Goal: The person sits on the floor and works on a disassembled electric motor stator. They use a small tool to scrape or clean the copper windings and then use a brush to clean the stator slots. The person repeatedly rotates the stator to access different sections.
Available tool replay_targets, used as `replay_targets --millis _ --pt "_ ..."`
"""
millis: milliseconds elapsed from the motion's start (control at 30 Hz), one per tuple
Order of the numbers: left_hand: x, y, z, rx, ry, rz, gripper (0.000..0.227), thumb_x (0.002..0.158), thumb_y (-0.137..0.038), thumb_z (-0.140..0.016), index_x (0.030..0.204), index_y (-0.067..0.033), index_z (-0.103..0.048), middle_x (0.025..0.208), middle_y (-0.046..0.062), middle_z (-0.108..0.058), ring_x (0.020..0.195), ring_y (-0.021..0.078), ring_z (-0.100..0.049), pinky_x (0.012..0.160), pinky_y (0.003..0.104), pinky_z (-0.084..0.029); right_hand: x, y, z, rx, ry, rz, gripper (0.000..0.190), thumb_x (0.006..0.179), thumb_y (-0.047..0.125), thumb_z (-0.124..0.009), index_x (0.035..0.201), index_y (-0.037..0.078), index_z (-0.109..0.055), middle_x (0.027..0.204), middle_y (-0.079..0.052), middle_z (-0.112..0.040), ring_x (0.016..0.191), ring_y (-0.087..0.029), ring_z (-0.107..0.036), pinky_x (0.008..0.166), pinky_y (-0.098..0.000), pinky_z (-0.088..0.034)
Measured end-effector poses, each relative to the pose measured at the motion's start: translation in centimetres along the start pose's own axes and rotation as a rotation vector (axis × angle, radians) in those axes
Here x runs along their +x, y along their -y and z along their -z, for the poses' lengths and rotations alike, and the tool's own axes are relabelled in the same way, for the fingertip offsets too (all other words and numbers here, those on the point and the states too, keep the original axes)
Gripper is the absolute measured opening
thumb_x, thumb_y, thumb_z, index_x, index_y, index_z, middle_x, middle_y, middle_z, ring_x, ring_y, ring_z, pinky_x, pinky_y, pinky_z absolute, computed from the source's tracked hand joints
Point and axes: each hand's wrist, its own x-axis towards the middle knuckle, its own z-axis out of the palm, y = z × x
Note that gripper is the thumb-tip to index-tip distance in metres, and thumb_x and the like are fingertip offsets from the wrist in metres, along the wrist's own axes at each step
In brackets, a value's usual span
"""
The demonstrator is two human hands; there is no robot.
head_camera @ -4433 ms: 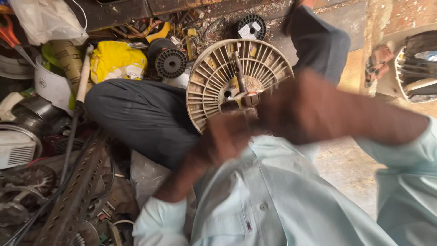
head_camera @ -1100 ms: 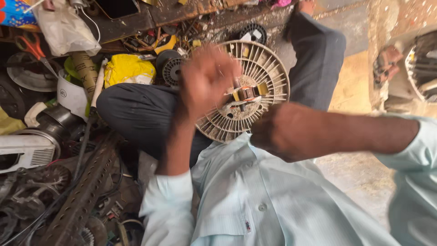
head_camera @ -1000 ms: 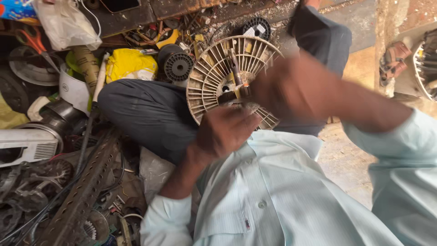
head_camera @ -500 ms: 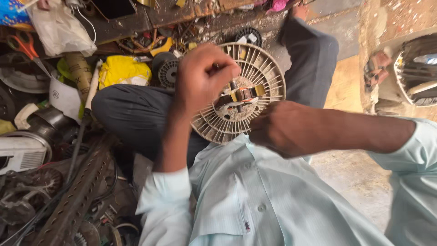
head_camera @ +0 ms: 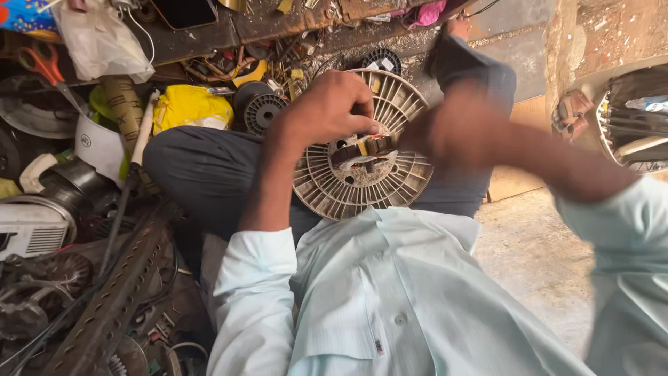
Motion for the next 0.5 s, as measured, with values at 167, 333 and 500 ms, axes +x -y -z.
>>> replay_targets --millis 167,333,500 --pt "-8.0 -6.5 -2.5 -0.239 -0.334 -0.104 0.018 0.095 -0.013 -0.075 0.112 -0.0113 -0.069 0.101 0.008 -0.073 0.093 0.0246 -0.072 0.094 0.042 -0.056 -2.4 2.9 -0.8 0.393 -0.469 0.360 0.013 0.082 0.022 -0.080 0.085 0.012 -0.072 0.071 -0.006 -0.064 0.066 -0.023 -0.066 0.055 -0.0401 -0.051" --pt "-7.5 -7.7 -3.4 -0.666 -0.635 0.000 0.017 0.086 -0.016 -0.076 0.098 -0.0073 -0.068 0.088 0.004 -0.066 0.073 0.0182 -0.061 0.071 0.035 -0.052 7.3 -4.4 -2.0 0.251 -0.815 0.513 0.012 0.092 0.016 -0.078 0.104 0.016 -0.075 0.102 -0.005 -0.077 0.086 -0.022 -0.071 0.076 -0.0376 -0.057" --pt "-2.1 -1.7 -1.9 -0.214 -0.240 -0.027 0.016 0.091 -0.015 -0.083 0.093 -0.0039 -0.071 0.083 0.005 -0.067 0.074 0.0179 -0.061 0.070 0.034 -0.052 1.5 -4.4 -1.8 0.168 -0.322 -0.163 0.023 0.085 0.035 -0.082 0.101 0.019 -0.080 0.083 -0.007 -0.072 0.072 -0.026 -0.069 0.067 -0.0388 -0.055"
